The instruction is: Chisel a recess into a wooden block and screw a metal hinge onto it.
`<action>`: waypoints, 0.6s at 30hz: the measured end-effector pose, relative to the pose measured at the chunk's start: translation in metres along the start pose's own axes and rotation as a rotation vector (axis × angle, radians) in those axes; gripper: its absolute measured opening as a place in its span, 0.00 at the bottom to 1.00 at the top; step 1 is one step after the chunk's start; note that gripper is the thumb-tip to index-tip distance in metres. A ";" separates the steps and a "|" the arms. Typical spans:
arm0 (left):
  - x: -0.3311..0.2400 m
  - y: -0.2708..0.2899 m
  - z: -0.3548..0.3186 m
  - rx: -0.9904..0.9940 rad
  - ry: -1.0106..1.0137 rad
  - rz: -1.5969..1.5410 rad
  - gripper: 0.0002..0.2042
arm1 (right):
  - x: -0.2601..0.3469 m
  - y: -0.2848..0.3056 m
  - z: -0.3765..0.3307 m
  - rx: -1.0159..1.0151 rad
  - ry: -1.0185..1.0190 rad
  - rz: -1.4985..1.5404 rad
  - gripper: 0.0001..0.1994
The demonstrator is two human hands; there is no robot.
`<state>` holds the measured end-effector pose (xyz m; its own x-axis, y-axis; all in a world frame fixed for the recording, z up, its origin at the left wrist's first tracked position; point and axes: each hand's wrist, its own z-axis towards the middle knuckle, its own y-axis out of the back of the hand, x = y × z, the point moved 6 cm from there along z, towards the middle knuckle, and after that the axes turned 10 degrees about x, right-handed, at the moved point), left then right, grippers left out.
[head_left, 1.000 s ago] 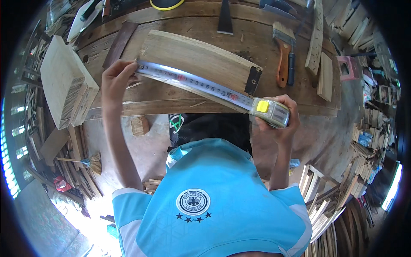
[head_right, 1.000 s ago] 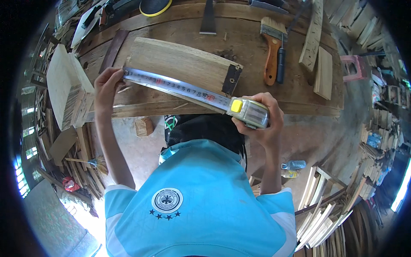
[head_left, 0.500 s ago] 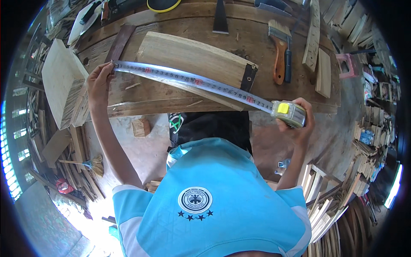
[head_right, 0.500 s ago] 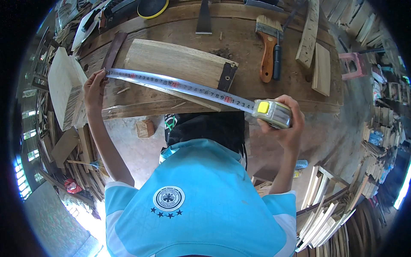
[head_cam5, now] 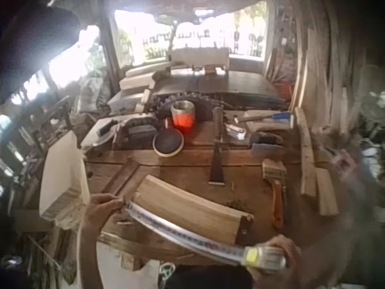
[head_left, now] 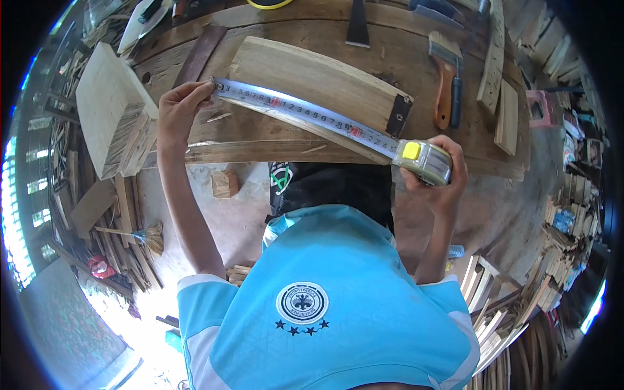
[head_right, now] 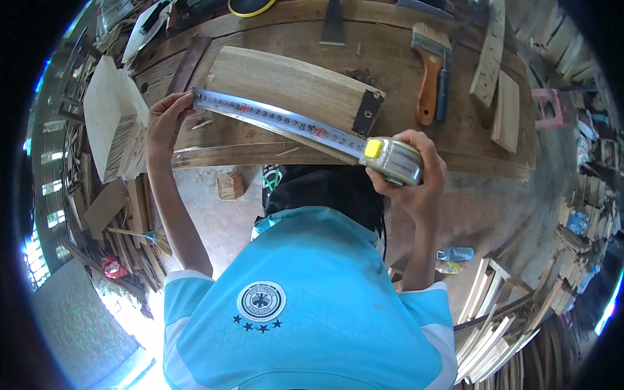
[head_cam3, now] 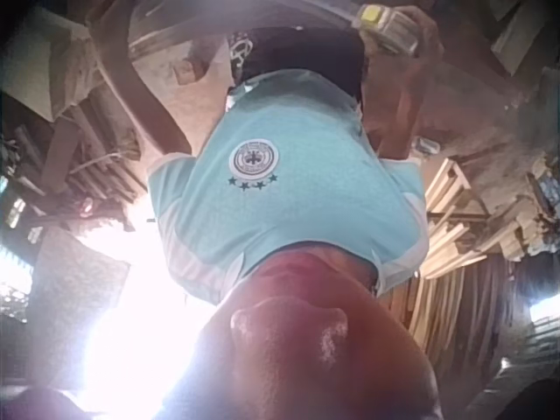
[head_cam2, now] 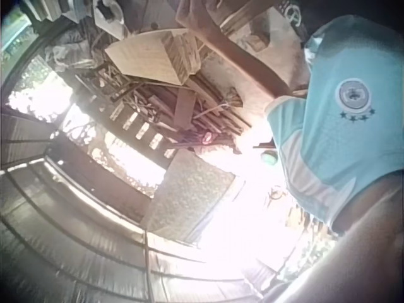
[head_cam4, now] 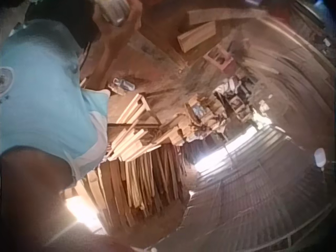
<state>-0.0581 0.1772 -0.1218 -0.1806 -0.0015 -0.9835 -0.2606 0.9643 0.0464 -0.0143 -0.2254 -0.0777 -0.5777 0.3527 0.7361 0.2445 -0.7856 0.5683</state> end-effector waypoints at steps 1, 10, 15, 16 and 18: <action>0.001 -0.002 -0.002 0.007 0.003 -0.060 0.08 | 0.001 -0.001 0.003 0.021 0.008 0.020 0.26; 0.010 -0.009 -0.001 0.059 -0.024 -0.211 0.07 | -0.009 0.019 -0.007 0.065 -0.039 0.037 0.27; 0.009 -0.012 0.000 0.073 -0.010 -0.228 0.06 | 0.002 0.017 -0.004 0.079 -0.018 -0.080 0.26; 0.010 -0.011 0.001 0.087 -0.011 -0.225 0.06 | 0.002 0.016 -0.004 0.076 -0.021 -0.082 0.26; 0.011 -0.009 0.003 0.107 -0.011 -0.222 0.06 | 0.003 0.016 -0.004 0.054 -0.009 -0.082 0.25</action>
<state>-0.0550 0.1692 -0.1331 -0.1193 -0.2140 -0.9695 -0.1908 0.9632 -0.1892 -0.0148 -0.2389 -0.0682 -0.5908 0.4191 0.6895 0.2384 -0.7257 0.6454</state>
